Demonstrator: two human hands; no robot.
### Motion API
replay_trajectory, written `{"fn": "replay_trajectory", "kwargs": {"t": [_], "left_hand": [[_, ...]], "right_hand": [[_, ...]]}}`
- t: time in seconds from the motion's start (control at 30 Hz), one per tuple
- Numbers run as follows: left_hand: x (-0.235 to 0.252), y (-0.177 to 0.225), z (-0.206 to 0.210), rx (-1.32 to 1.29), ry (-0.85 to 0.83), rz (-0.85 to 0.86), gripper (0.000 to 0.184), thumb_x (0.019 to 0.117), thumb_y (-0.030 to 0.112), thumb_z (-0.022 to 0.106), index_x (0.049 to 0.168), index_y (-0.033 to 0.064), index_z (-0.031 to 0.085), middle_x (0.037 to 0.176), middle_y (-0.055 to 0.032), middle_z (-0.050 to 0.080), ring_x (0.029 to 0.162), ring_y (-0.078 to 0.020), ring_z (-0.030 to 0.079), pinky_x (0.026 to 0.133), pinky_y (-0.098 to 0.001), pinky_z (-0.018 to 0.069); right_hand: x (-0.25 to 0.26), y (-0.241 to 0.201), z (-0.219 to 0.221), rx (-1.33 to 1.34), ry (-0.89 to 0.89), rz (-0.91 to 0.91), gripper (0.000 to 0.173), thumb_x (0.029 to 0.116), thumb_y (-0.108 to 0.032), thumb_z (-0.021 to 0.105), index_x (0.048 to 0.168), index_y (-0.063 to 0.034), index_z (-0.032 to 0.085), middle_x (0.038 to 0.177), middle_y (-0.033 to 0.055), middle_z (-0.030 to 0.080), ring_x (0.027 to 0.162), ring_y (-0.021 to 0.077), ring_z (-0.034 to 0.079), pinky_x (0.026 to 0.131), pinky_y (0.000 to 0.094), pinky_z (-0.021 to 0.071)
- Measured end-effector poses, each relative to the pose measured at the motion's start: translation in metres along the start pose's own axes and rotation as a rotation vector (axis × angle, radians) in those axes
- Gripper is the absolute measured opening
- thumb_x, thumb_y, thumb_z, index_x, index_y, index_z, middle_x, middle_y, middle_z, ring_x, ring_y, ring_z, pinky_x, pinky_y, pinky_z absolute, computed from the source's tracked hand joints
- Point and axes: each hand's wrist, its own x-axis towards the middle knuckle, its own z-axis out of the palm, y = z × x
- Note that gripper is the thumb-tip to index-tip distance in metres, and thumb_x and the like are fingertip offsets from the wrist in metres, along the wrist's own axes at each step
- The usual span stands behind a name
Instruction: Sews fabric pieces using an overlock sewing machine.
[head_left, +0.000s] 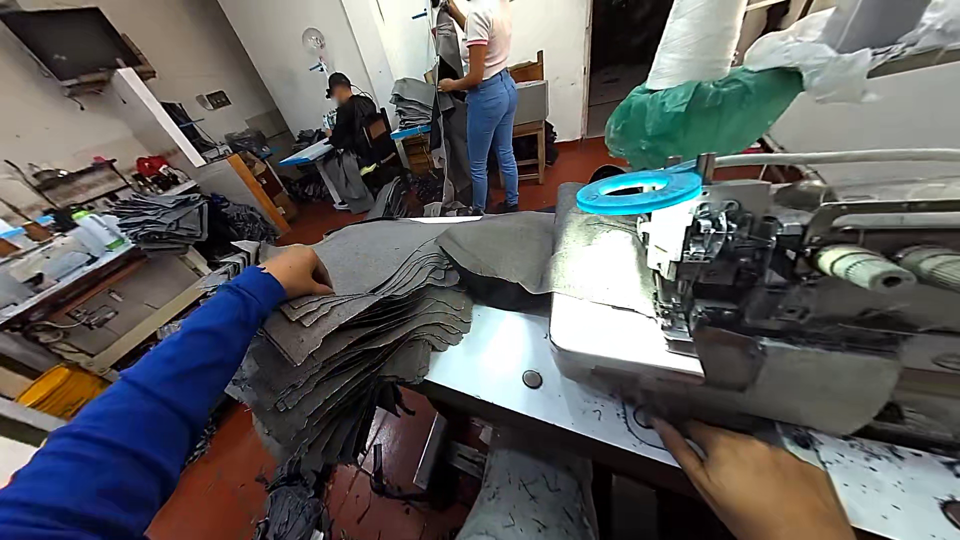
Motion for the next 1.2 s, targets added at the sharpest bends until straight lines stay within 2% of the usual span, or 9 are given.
{"fn": "replay_trajectory", "kwargs": {"t": [0.27,0.47,0.57,0.67,0.8,0.9,1.0,1.1,1.2], "left_hand": [[0.025,0.012,0.016,0.038,-0.266,0.014,0.024,0.0963,0.018,0.072,0.102,-0.0056,0.074,0.099,-0.0231,0.071,0.099,-0.0380,0.067,0.095,-0.0590,0.0490],[-0.006,0.011,-0.023,-0.295,0.118,-0.134,0.022,0.0995,0.011,0.064,0.104,-0.0092,0.072,0.103,-0.0282,0.070,0.103,-0.0418,0.066,0.098,-0.0611,0.0471],[-0.034,0.034,-0.027,-0.776,0.303,0.078,0.020,0.1044,0.012,0.054,0.105,-0.0047,0.066,0.081,-0.0139,0.065,0.068,-0.0211,0.063,0.064,-0.0401,0.0545],[-0.079,0.137,-0.012,-1.135,0.048,0.242,0.019,0.1066,0.010,0.044,0.116,-0.0003,0.057,0.075,-0.0062,0.068,0.060,-0.0128,0.069,0.054,-0.0298,0.0600],[-0.107,0.266,0.013,-1.353,-0.321,0.258,0.019,0.1095,0.011,0.041,0.121,0.0012,0.052,0.088,-0.0075,0.070,0.075,-0.0150,0.073,0.073,-0.0320,0.0638],[-0.078,0.304,0.029,-1.182,-0.191,0.472,0.019,0.1086,0.012,0.047,0.121,-0.0014,0.055,0.103,-0.0104,0.068,0.089,-0.0151,0.071,0.083,-0.0329,0.0610],[-0.037,0.295,0.046,-0.550,0.071,0.804,0.043,0.1009,0.015,0.063,0.141,0.0030,0.056,0.144,-0.0143,0.058,0.134,-0.0244,0.055,0.113,-0.0434,0.0430],[-0.010,0.267,0.085,-0.268,0.245,1.025,0.056,0.0986,0.028,0.065,0.150,0.0101,0.053,0.157,-0.0110,0.049,0.150,-0.0307,0.039,0.122,-0.0501,0.0310],[-0.008,0.262,0.118,-0.283,0.462,1.013,0.060,0.0962,0.040,0.063,0.149,0.0130,0.055,0.156,-0.0068,0.051,0.149,-0.0267,0.042,0.121,-0.0508,0.0342]], "right_hand": [[0.001,-0.003,-0.001,-0.003,-0.034,0.000,0.057,0.1026,-0.044,0.049,0.086,0.0058,0.072,0.085,0.0302,0.071,0.086,0.0522,0.071,0.071,0.0668,0.0510],[-0.010,0.003,0.004,0.154,0.168,-0.103,0.038,0.0998,-0.025,0.059,0.093,0.0093,0.073,0.089,0.0309,0.072,0.088,0.0522,0.071,0.080,0.0647,0.0525],[-0.025,-0.007,-0.006,0.503,0.328,-0.141,0.023,0.0928,-0.005,0.062,0.099,0.0158,0.070,0.096,0.0350,0.070,0.093,0.0529,0.068,0.090,0.0614,0.0512],[-0.039,-0.040,-0.034,0.859,0.208,-0.213,0.030,0.0950,-0.013,0.063,0.110,0.0124,0.068,0.108,0.0235,0.072,0.103,0.0300,0.071,0.094,0.0434,0.0556],[-0.029,-0.094,-0.042,1.411,-0.137,-0.231,0.092,0.0877,-0.067,0.063,0.143,0.0038,0.044,0.130,0.0031,0.066,0.117,0.0124,0.066,0.093,0.0348,0.0597],[-0.014,-0.124,-0.047,1.647,-0.047,0.163,0.040,0.1005,-0.022,0.059,0.128,0.0057,0.050,0.105,0.0044,0.067,0.094,0.0091,0.069,0.081,0.0302,0.0604],[0.004,-0.120,-0.042,1.642,0.185,0.451,0.010,0.1009,0.000,0.055,0.107,0.0063,0.060,0.087,0.0071,0.068,0.079,0.0078,0.068,0.074,0.0249,0.0591],[0.001,-0.113,-0.030,1.532,0.274,0.381,0.019,0.0966,-0.001,0.061,0.112,0.0099,0.061,0.094,0.0092,0.071,0.088,0.0068,0.069,0.082,0.0240,0.0588],[-0.013,-0.134,-0.009,1.388,0.209,0.270,0.041,0.0952,-0.015,0.065,0.122,0.0159,0.058,0.110,0.0178,0.069,0.104,0.0106,0.066,0.095,0.0273,0.0529]]}}
